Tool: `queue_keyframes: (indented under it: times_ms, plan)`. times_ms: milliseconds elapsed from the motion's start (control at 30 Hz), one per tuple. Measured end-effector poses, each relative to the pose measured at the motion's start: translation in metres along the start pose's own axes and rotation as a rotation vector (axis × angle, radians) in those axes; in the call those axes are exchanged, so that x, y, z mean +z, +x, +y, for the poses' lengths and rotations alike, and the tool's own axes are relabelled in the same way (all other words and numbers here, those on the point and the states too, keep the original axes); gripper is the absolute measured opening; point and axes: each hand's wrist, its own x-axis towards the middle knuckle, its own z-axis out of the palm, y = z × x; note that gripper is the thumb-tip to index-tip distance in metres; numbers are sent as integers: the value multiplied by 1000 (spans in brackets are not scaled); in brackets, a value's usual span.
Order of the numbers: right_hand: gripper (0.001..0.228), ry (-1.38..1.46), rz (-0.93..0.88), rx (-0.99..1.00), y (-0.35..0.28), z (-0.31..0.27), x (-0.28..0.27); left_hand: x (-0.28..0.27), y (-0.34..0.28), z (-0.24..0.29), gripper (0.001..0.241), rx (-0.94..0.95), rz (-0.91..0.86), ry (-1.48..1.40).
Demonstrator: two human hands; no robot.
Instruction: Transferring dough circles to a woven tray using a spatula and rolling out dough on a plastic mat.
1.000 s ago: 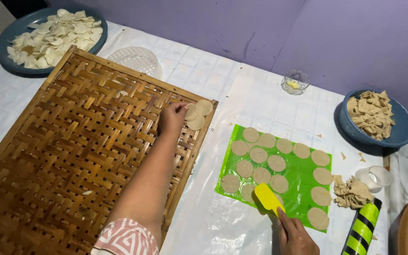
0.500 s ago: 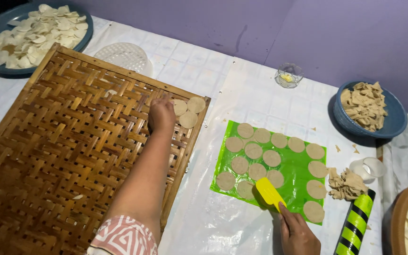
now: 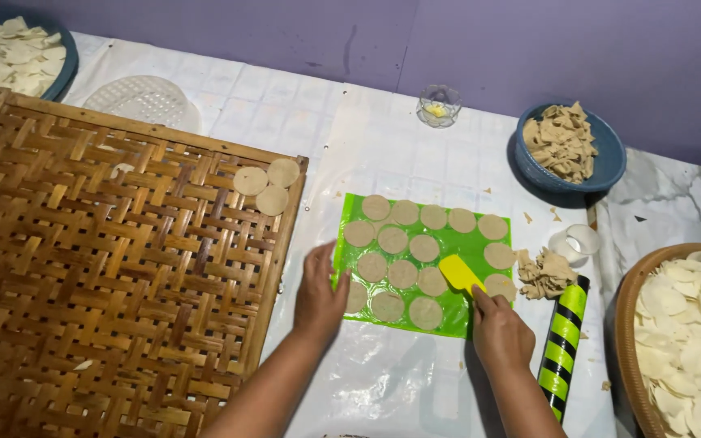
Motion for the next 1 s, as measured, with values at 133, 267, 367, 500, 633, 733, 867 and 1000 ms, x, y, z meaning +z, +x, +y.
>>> queue_keyframes:
  times_ms: [133, 267, 367, 500, 633, 733, 867, 1000]
  plan:
    - [34, -30, -125, -25, 18, -6, -19, 43, -38, -23, 51, 129, 33, -92]
    - [32, -111, -129, -94, 28, -3, -24, 52, -49, -32, 42, 185, 87, -98]
    - [32, -121, -132, -155, 33, -2, -30, 49, -49, -29, 39, 187, 100, -117]
    - [30, -76, -247, -119, 37, -7, -54, 50, -49, -28, 36, 142, 86, -105]
    - [32, -58, -232, -135, 40, -9, -35, 49, -49, -24, 35, 147, 112, -117]
    - [32, -57, -180, -138, 38, -12, -26, 49, -50, -26, 35, 134, 108, -128]
    - [33, -1, -196, -89, 38, -16, -19, 49, -49, -26, 35, 139, 110, -123]
    - [30, 127, -49, -35, 29, -22, -16, 52, -45, -32, 33, 52, 108, -240]
